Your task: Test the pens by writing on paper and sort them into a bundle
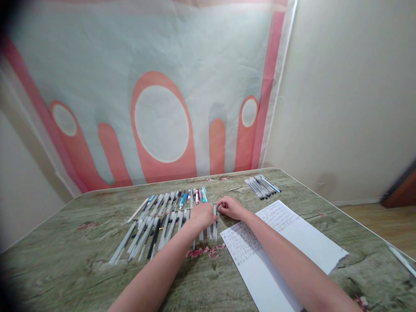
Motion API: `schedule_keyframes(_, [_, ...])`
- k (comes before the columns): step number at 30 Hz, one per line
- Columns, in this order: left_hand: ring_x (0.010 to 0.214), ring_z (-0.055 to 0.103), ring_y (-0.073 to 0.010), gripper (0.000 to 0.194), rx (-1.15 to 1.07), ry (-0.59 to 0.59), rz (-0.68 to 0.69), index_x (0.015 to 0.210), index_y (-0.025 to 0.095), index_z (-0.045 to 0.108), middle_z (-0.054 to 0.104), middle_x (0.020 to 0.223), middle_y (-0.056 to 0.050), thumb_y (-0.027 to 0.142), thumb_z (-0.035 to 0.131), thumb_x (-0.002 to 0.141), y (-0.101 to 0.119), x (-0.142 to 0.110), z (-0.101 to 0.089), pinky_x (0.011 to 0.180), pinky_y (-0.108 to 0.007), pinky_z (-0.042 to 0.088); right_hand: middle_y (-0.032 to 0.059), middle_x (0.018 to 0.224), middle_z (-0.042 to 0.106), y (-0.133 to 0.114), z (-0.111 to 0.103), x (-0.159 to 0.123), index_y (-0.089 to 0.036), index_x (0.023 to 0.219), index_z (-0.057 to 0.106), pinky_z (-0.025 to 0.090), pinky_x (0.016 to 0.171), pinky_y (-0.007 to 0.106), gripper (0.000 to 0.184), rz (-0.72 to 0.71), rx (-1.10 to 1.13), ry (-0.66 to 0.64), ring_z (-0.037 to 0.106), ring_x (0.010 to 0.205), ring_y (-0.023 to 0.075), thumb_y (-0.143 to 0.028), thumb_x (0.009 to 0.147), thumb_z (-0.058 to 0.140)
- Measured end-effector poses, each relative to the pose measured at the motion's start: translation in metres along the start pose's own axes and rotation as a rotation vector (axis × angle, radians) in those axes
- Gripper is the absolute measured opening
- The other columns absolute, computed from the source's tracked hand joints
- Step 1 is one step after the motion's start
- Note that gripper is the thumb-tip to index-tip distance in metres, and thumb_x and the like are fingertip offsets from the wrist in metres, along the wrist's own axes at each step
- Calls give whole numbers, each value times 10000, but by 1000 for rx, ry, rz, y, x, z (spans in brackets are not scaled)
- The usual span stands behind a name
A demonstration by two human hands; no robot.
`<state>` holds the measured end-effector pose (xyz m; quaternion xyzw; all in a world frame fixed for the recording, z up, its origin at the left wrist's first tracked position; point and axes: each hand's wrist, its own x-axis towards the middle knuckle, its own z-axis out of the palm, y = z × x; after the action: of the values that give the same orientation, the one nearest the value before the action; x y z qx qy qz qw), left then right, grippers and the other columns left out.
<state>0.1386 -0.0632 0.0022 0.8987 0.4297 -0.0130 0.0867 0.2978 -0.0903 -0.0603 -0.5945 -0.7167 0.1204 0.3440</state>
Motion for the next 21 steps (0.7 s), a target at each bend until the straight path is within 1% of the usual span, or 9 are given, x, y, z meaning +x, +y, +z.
schedule_keyframes(4, [847, 606, -293, 386, 18, 39, -3, 920, 143, 637, 651, 889, -153, 395, 591, 632, 3, 0, 8, 702, -368, 478, 7, 688, 548, 1, -2, 1, -180, 834, 666, 369, 565, 212, 174, 17, -11, -11, 469, 574, 102, -199, 705, 551])
schedule_keyframes(7, [851, 607, -284, 370, 14, 9, -22, 913, 146, 644, 648, 897, -160, 381, 587, 634, 7, -2, 8, 708, -353, 475, 11, 691, 571, 4, -2, 2, -175, 839, 662, 375, 570, 215, 178, 68, 31, -11, 484, 590, 108, -214, 715, 541])
schedule_keyframes(12, [844, 605, -291, 359, 8, 24, -22, 909, 136, 645, 649, 876, -164, 340, 588, 619, 11, -6, 5, 711, -361, 474, 12, 651, 592, 10, -3, 4, -139, 878, 630, 390, 548, 217, 223, 195, 171, 68, 505, 578, 114, -254, 740, 497])
schedule_keyframes(17, [867, 597, -299, 336, 14, -12, -15, 917, 123, 640, 645, 879, -175, 272, 547, 630, 14, -8, 7, 716, -386, 469, 17, 669, 601, 10, -4, 3, -130, 881, 613, 401, 535, 214, 237, 229, 276, 82, 516, 570, 112, -273, 733, 496])
schedule_keyframes(21, [898, 587, -292, 331, -28, -45, -15, 924, 125, 640, 638, 919, -180, 256, 525, 642, 15, -9, 6, 738, -371, 455, 3, 638, 579, 9, -4, 2, -133, 869, 601, 383, 493, 203, 235, 253, 315, 84, 490, 517, 97, -290, 729, 497])
